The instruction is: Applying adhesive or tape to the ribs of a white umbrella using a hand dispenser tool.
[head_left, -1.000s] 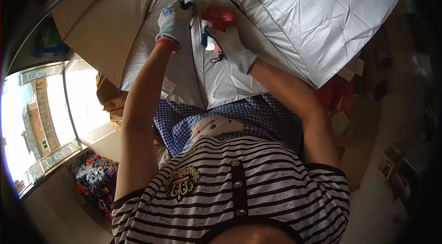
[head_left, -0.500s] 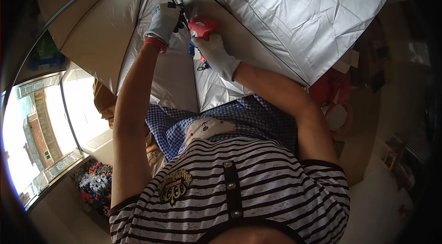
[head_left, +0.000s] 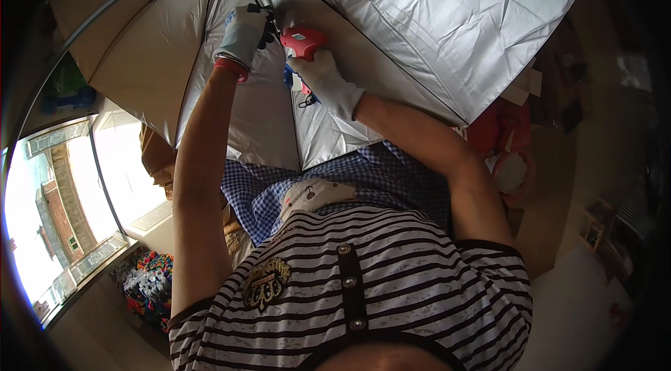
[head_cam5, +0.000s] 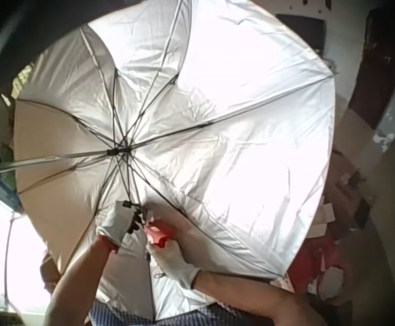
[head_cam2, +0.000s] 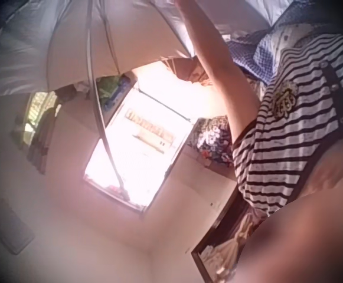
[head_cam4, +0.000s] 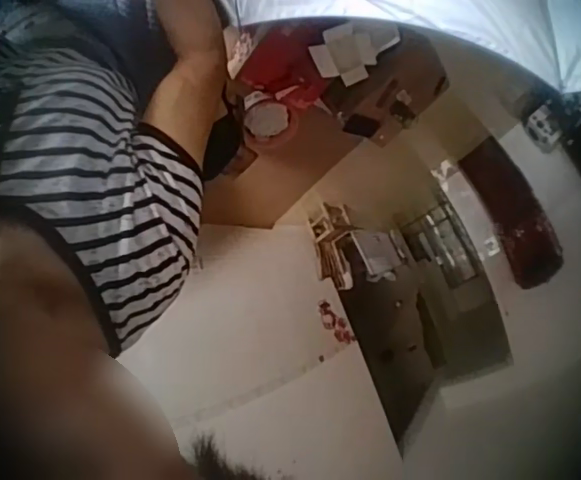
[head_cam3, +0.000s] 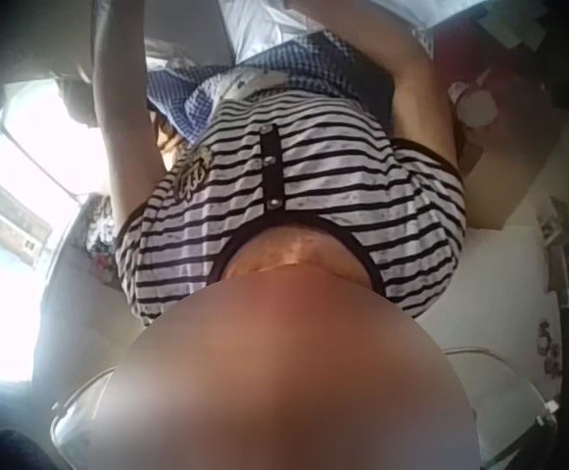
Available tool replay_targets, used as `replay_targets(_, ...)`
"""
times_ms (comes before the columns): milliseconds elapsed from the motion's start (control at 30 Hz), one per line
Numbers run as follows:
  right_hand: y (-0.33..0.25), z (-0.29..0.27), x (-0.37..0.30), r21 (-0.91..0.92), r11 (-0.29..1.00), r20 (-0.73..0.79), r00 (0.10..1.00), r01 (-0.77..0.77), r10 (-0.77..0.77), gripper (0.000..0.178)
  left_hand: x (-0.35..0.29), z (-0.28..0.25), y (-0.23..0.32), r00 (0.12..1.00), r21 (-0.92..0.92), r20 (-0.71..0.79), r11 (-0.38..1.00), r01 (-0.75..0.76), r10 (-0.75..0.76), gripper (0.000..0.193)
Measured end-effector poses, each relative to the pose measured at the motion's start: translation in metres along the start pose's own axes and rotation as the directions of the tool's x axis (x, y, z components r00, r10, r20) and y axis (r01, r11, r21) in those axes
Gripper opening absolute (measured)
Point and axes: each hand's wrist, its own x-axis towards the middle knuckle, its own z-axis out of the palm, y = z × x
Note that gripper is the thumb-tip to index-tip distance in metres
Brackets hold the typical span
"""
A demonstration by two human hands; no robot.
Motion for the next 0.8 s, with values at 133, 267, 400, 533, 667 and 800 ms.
replay_targets(133,0.002,-0.011,0.013,0.077,0.997,0.149,0.989,0.004,-0.015,0.021,-0.014,-0.004,0.031,0.99,-0.117,0.084,0.985,0.127,-0.118,0.021)
replay_targets(267,-0.036,-0.008,-0.006,0.197,0.968,0.233,0.966,-0.156,0.108,0.023,-0.017,-0.02,0.023,0.982,-0.076,0.061,0.98,0.186,-0.182,0.022)
replay_targets(400,0.02,-0.032,0.056,0.352,0.875,0.486,0.864,-0.332,0.133,0.023,-0.022,-0.019,0.05,0.976,-0.246,0.214,0.964,0.103,-0.049,0.022)
replay_targets(533,0.026,-0.034,0.066,0.367,0.707,0.696,0.682,-0.605,0.222,0.026,-0.03,-0.029,0.055,0.958,-0.255,0.285,0.965,0.057,0.019,0.022)
replay_targets(667,0.001,-0.029,0.039,0.32,0.763,0.61,0.739,-0.562,0.288,0.026,-0.033,-0.037,0.048,0.931,0.033,0.329,0.983,-0.18,0.16,0.021)
replay_targets(800,-0.008,-0.016,0.036,0.346,0.844,0.436,0.866,-0.411,0.243,0.025,-0.024,-0.021,0.06,0.974,0.11,0.225,0.994,-0.008,-0.017,0.022)
